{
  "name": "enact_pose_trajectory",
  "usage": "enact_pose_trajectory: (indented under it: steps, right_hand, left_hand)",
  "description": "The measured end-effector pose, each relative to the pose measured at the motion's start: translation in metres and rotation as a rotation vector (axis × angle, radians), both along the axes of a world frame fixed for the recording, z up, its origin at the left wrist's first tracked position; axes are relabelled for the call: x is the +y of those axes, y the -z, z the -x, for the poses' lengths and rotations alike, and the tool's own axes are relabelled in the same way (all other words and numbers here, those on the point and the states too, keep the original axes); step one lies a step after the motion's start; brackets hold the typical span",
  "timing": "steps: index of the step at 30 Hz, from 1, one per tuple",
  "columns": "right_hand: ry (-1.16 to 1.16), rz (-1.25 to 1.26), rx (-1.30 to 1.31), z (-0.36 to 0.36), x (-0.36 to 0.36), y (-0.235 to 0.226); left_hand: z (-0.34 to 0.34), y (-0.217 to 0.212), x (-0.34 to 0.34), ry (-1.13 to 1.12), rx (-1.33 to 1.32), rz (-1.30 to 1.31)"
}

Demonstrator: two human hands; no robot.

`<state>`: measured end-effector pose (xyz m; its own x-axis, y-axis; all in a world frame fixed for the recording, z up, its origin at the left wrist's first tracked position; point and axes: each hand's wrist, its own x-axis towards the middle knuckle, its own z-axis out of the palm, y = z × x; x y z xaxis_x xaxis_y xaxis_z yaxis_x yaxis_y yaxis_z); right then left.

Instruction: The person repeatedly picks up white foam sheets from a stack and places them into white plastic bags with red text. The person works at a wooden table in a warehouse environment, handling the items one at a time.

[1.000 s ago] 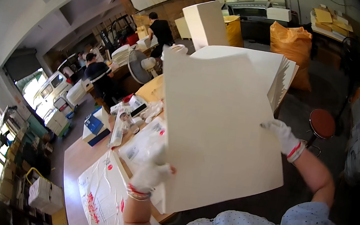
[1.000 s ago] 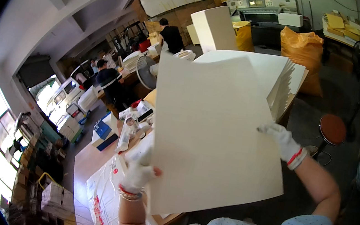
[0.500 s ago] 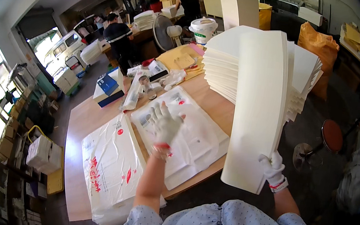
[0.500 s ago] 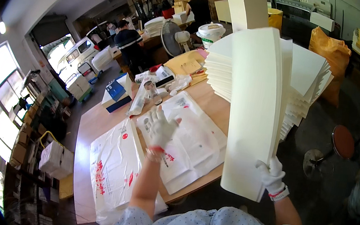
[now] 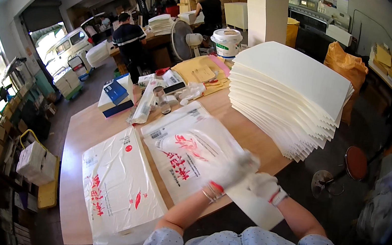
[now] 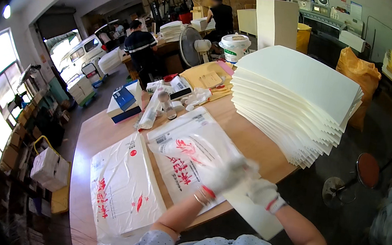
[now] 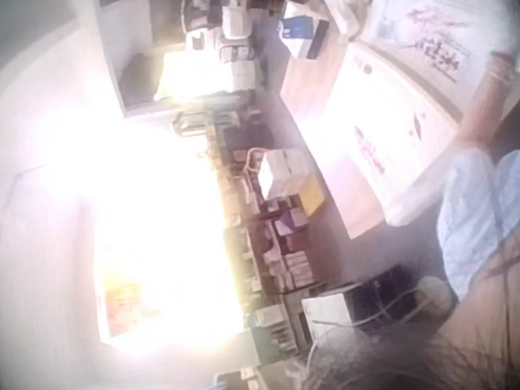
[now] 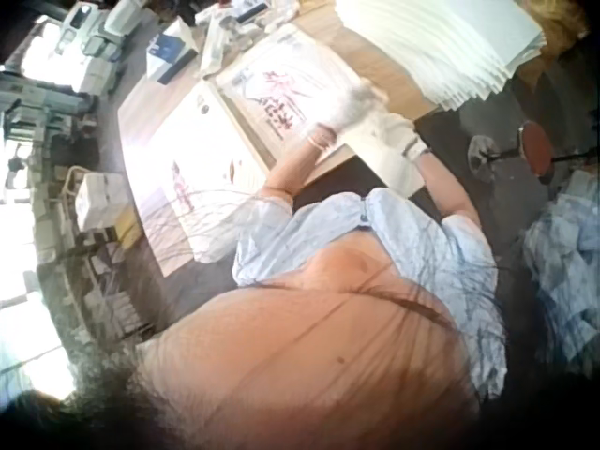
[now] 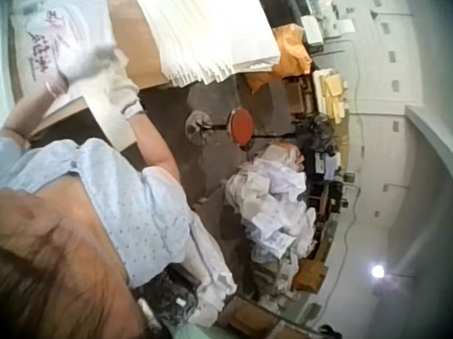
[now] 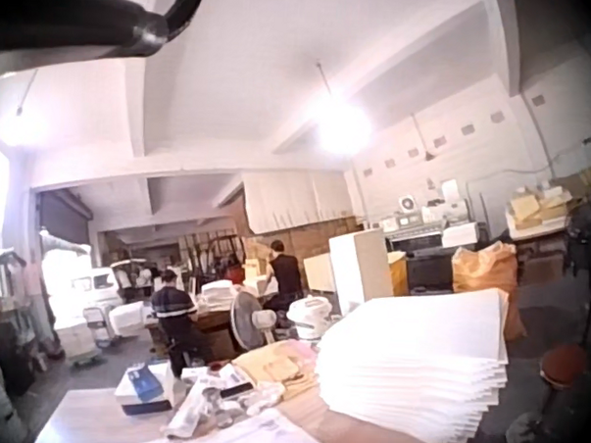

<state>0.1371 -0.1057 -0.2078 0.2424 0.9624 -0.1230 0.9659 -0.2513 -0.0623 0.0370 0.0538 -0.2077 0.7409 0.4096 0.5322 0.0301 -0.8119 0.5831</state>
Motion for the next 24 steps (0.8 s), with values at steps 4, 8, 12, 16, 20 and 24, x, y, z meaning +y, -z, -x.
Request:
enact_pose_trajectory:
  steps: [4, 8, 12, 16, 20, 24]
  right_hand:
    - [0.277, -0.283, 0.965, -0.045, 0.034, 0.059]
    - [0.381, -0.407, 0.328, -0.057, 0.083, 0.09]
    - [0.42, -0.202, 0.255, -0.12, 0.121, 0.162]
    - [0.28, -0.091, 0.319, -0.101, 0.126, 0.121]
    - [0.277, -0.244, 0.339, -0.098, 0.079, 0.124]
    - [0.134, -0.369, 0.432, -0.113, 0.038, 0.155]
  left_hand:
    - [0.022, -0.037, -0.028, 0.047, 0.261, 0.487]
    - [0.056, 0.029, -0.017, -0.154, 0.488, 0.164]
    - [0.092, 0.099, 0.013, -0.201, 0.185, -0.825]
    - [0.188, 0.186, 0.086, -0.703, -0.18, 0.79]
    - [0.178, 0.115, 0.02, -0.701, -0.386, 0.992]
    - [0.191, 0.145, -0.034, -0.829, -0.196, 0.677]
